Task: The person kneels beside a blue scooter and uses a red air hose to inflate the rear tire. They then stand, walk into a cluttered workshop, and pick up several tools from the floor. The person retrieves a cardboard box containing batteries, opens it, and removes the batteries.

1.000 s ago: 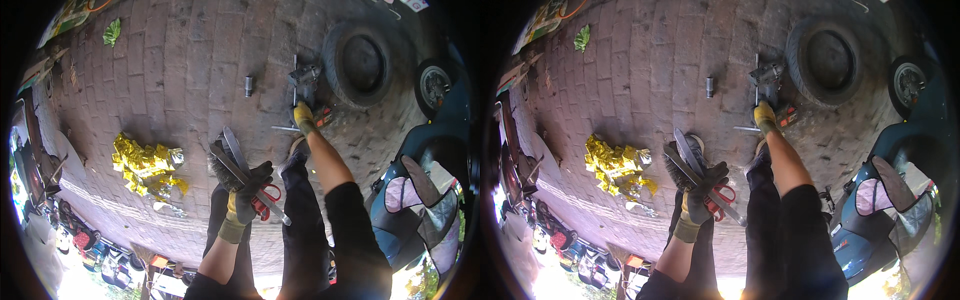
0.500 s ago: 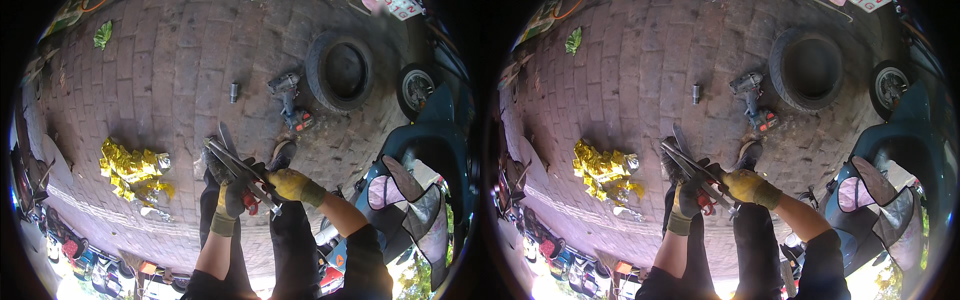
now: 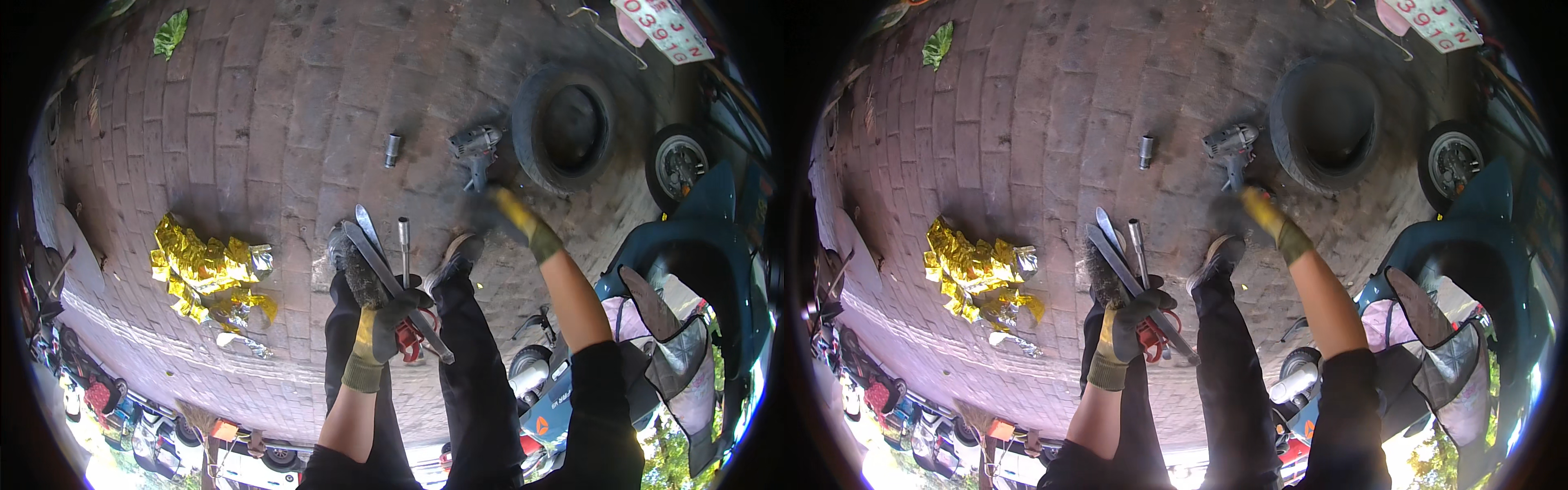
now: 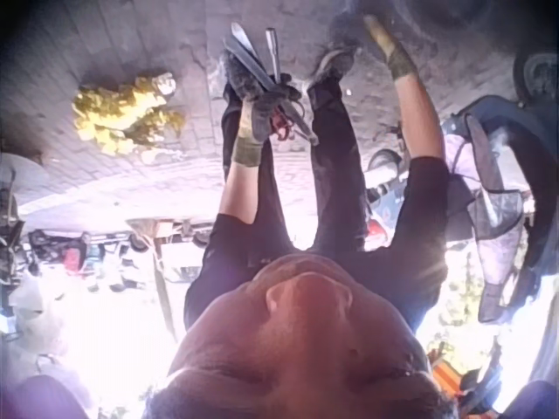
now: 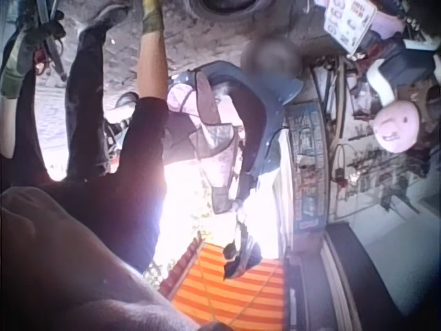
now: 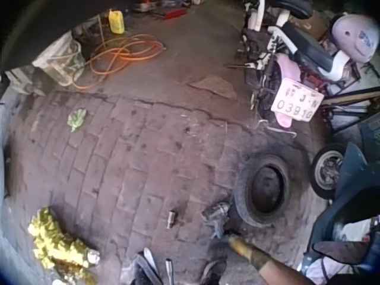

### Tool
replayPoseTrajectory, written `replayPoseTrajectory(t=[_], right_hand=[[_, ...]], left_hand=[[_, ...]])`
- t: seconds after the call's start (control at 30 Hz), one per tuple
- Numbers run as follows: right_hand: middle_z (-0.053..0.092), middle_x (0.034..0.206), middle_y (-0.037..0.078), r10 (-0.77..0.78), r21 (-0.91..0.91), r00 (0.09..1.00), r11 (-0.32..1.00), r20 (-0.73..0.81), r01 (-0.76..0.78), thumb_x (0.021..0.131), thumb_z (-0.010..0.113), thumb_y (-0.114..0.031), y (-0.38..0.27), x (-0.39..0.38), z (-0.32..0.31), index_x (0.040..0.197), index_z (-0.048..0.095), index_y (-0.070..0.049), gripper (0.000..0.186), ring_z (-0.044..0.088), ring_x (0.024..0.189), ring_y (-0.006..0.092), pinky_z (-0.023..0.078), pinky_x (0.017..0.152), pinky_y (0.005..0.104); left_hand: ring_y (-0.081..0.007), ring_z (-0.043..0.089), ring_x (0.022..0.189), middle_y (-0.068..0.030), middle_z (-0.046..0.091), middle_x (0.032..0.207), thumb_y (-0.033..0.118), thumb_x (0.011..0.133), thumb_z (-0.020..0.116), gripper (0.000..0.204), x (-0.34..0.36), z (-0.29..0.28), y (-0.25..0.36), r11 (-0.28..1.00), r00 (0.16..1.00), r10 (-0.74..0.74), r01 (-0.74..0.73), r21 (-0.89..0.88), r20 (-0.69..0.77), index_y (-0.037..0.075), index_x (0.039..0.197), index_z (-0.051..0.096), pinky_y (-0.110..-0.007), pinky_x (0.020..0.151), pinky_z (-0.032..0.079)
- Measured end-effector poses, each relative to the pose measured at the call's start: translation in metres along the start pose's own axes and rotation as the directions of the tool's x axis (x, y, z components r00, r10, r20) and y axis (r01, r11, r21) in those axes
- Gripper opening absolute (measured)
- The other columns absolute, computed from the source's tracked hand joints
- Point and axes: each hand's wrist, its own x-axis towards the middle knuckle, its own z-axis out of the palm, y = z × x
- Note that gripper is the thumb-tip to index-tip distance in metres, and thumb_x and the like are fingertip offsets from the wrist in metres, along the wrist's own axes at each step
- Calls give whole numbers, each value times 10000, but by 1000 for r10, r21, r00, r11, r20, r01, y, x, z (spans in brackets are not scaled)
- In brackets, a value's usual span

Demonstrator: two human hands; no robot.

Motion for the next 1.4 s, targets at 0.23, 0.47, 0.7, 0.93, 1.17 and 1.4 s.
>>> replayPoseTrajectory(t=[0.23,0.47,0.7,0.93,1.17,1.4], right_hand=[[538,1444,293,466,153,345,747,-815,-647,864,791,-316,115,142,-32,1537,302,34,902,621,1270,379,549,1009,466],[516,1466,276,384,76,211,612,-899,-787,945,635,-259,129,150,-23,1568,333,-127,705,584,1302,439,538,1044,456],[610,1340,254,246,-10,505,892,-827,-451,944,647,-368,115,132,34,1330,569,-55,503,627,1199,420,539,977,475],[626,1307,259,415,248,261,833,-872,-495,767,835,-494,50,185,109,1210,635,-40,666,608,1201,445,519,981,514],[706,1204,233,293,157,374,922,-880,-354,837,743,-645,113,110,14,1246,659,-11,759,690,1082,415,556,885,487],[742,891,156,208,182,303,977,-930,-114,827,787,-302,198,154,-24,1141,711,-103,380,723,772,342,585,743,457]], left_hand=[[-304,681,1103,-222,682,1157,101,931,643,454,-1,-4,-6,990,990,132,-134,49,48,-63,1340,530,-433,951,573],[-290,657,1169,-182,687,1179,112,973,625,376,0,-19,-6,975,997,59,-48,215,-44,-40,1313,570,-419,1025,541],[-252,640,1184,-180,676,1233,162,1016,567,328,1,-16,3,973,996,93,-94,210,14,-84,1230,607,-382,1029,521],[-243,643,1166,-165,676,1210,219,1073,455,435,2,-18,1,929,992,117,-94,357,-42,-85,1382,492,-379,1024,520],[-280,641,1186,-199,665,1249,161,1028,568,372,0,-28,0,488,855,377,-511,708,357,-64,1324,547,-414,1090,466],[-313,640,1216,-182,671,1256,106,890,766,443,-4,-41,3,573,910,322,-407,711,262,-14,1284,603,-442,1090,482]])
